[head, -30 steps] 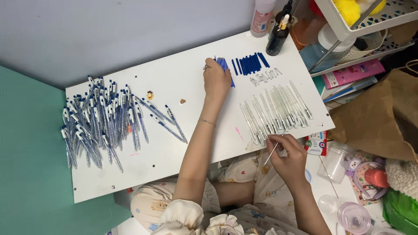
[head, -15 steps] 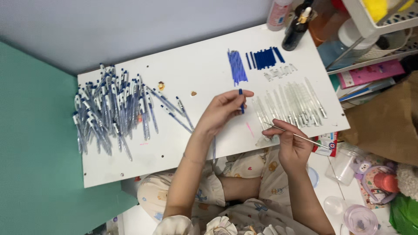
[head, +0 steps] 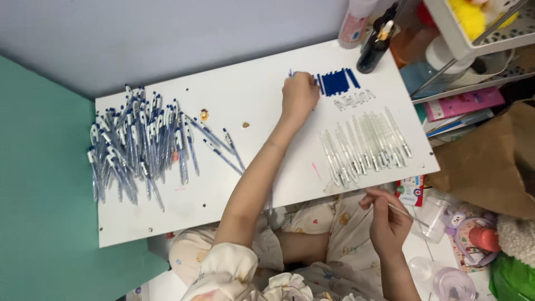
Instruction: The person assembles ballpoint pens by hand, inserting ink cartridges into clear barrels and attaching the corresponding caps.
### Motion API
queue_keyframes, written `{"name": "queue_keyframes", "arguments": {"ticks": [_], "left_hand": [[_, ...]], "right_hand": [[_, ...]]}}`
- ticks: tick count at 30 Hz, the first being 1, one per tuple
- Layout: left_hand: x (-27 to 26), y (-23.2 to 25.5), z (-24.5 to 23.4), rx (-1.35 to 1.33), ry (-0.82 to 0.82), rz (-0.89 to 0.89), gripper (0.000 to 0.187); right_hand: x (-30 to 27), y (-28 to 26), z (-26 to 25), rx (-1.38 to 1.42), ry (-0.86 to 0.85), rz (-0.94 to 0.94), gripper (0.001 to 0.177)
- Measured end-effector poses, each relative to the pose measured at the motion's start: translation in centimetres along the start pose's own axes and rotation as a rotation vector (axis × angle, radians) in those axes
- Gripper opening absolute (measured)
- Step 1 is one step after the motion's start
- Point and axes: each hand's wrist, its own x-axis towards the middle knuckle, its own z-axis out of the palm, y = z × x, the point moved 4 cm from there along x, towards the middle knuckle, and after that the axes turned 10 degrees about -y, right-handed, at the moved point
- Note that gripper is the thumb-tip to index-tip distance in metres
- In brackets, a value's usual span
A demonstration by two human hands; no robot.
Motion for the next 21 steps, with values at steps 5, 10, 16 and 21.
{"name": "queue_keyframes", "arguments": {"ticks": [5, 10, 16, 21], "left_hand": [[4.8, 0.3, 2.8, 0.13, -0.046, -0.083, 0.014], [6.6, -0.5, 5.0, 0.214, -0.053, -0.087, 0.009], [4.9, -0.1, 2.5, 0.17, -0.009, -0.053, 0.032], [3.4, 0.0, 0.7, 0.18, -0.09, -0.167, 0.021]], "right_hand": [[-0.8, 0.7, -2.6, -0.077, 0.045, 0.056, 0.03], [-0.5, 1.0, -3.7, -0.094, 0.065, 0.076, 0.028], [-0.5, 2.0, -3.7, -0.075, 0.059, 0.078, 0.028], [-0.6, 1.4, -2.9, -0.051, 0.016, 0.072, 0.029]]}}
